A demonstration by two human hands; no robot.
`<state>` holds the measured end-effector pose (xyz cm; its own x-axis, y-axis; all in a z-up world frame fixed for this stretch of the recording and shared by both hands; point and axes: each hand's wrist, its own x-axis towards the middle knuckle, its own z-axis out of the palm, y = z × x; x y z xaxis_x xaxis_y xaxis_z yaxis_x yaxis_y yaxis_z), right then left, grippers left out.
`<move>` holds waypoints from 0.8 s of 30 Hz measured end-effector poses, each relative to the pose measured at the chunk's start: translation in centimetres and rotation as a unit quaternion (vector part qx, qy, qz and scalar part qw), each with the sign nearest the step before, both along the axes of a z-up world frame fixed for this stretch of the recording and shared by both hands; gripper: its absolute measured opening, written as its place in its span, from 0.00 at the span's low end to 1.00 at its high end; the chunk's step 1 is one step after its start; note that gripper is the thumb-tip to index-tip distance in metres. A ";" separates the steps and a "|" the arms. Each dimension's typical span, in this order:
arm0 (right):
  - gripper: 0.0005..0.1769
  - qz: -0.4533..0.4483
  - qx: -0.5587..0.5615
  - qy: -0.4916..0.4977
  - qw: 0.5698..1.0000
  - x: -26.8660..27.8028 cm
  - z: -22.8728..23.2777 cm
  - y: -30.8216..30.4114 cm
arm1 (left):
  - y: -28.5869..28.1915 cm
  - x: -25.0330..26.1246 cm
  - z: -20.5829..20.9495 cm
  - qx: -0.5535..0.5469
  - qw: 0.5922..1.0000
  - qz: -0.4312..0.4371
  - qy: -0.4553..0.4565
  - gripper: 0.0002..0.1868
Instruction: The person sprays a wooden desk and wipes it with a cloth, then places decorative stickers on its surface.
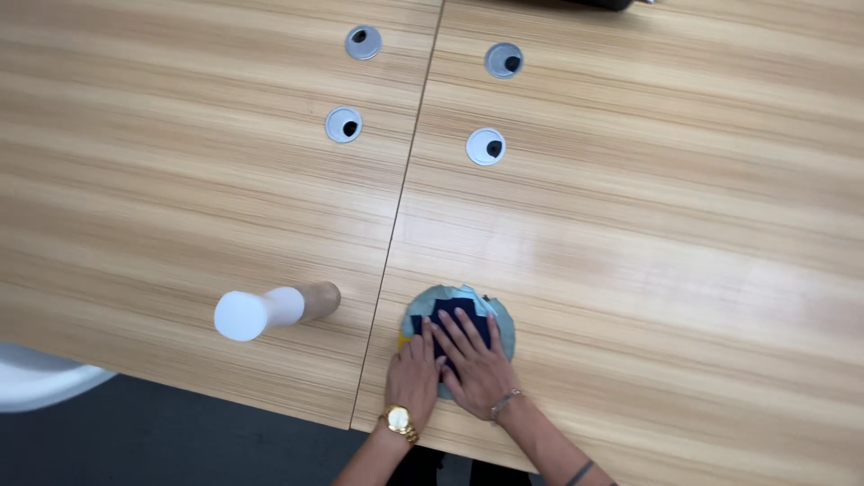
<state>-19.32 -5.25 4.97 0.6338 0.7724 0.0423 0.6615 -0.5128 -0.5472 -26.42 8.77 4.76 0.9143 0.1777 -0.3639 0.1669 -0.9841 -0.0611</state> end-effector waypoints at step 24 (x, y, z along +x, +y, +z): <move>0.40 -0.526 -0.192 0.130 0.818 24.1 -12.7 -40.9 | -11.3 21.6 -0.3 -0.098 0.988 -0.117 -0.007 0.36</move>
